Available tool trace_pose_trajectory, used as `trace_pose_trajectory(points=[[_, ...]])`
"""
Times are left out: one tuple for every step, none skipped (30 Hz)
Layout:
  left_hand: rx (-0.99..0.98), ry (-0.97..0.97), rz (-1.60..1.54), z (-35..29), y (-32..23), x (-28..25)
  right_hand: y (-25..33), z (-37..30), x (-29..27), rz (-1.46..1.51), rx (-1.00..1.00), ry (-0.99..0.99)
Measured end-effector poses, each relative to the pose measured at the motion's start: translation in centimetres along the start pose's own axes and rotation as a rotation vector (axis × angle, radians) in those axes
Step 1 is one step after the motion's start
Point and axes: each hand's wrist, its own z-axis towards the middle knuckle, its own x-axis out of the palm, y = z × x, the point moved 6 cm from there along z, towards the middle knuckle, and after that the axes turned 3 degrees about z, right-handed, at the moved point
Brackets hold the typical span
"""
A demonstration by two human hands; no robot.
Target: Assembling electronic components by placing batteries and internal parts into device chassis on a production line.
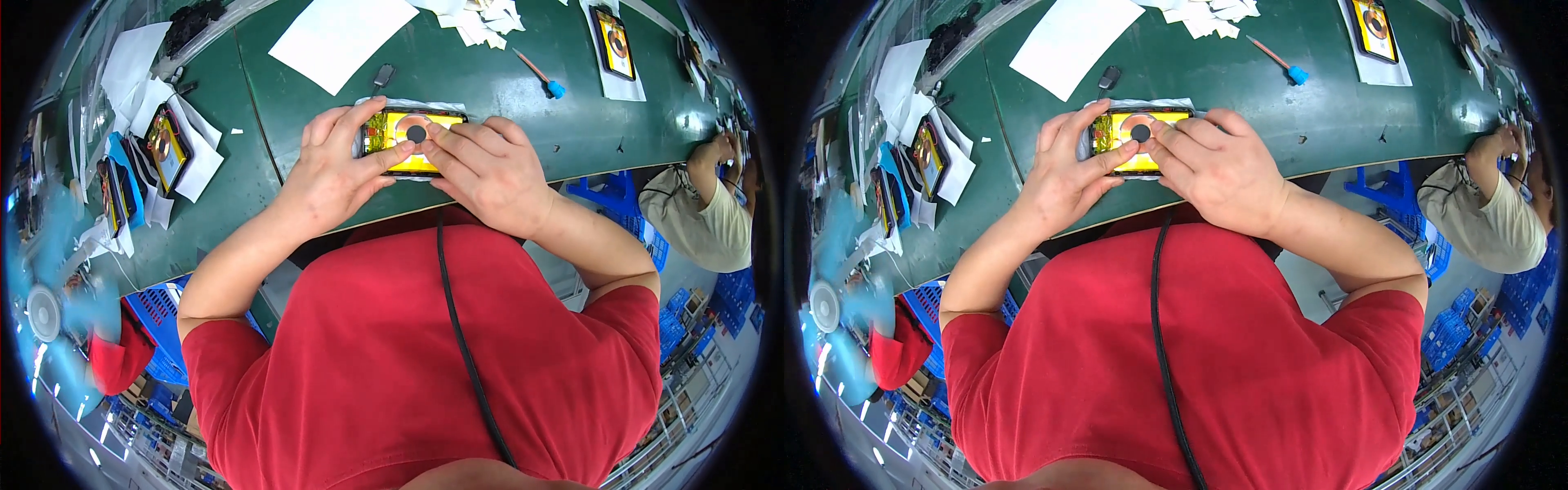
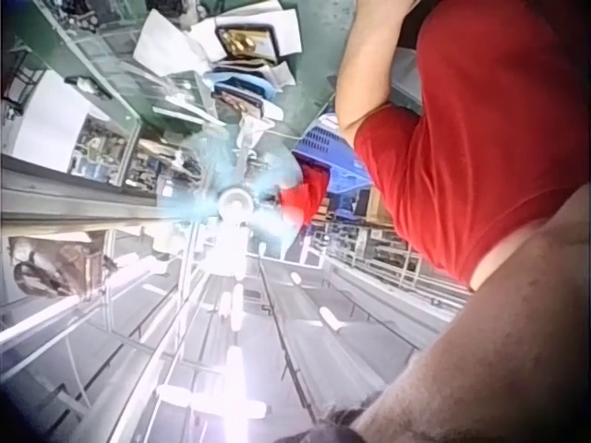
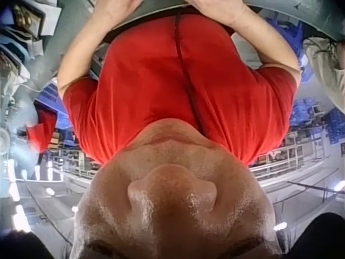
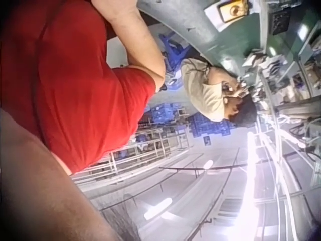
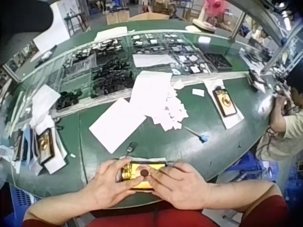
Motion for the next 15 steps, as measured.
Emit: trace_pose_trajectory(points=[[-0.004,-0.001,0.002,-0.1,0.1,0.1,0.1,0.0,0.1,0.002,-0.004,0.0],[0.005,-0.013,0.001,-0.1,0.2,0.1,0.1,-0.2,0.1,-0.011,0.002,-0.012],[0.014,-0.025,0.002,-0.2,0.1,0.0,0.2,-0.3,0.2,-0.024,0.008,-0.026],[0.012,-0.029,0.007,-0.2,0.1,-0.2,0.3,-0.4,0.2,-0.025,0.002,-0.028],[-0.03,-0.102,0.014,-0.1,0.3,-1.0,0.4,-0.5,0.2,-0.05,0.013,-0.029],[-0.071,-0.175,0.022,-0.1,0.5,-1.8,0.5,-0.5,0.2,-0.075,0.024,-0.03],[-0.099,-0.146,0.101,-0.1,0.8,-2.0,0.6,-0.5,0.2,-0.073,0.019,-0.035],[-0.083,-0.114,0.163,0.0,1.1,-1.9,0.6,-0.5,0.1,-0.085,0.018,-0.041],[-0.066,-0.08,0.223,0.1,1.5,-1.8,0.7,-0.5,0.1,-0.098,0.018,-0.046],[-0.035,-0.086,0.269,0.5,1.7,-1.8,0.7,-0.6,0.0,-0.098,0.013,-0.052],[-0.036,-0.088,0.274,0.7,1.9,-2.0,0.6,-0.7,0.2,-0.067,0.03,-0.024],[0.004,-0.069,0.262,0.9,1.8,-2.2,0.5,-0.7,0.4,-0.035,0.048,0.005],[0.045,-0.049,0.246,1.1,1.6,-2.2,0.5,-0.8,0.4,-0.036,0.047,0.004],[0.045,-0.05,0.246,1.3,1.7,-2.1,0.5,-0.8,0.5,-0.043,0.046,-0.003],[0.059,-0.067,0.253,1.4,1.7,-2.2,0.6,-0.8,0.5,-0.049,0.046,-0.009]])
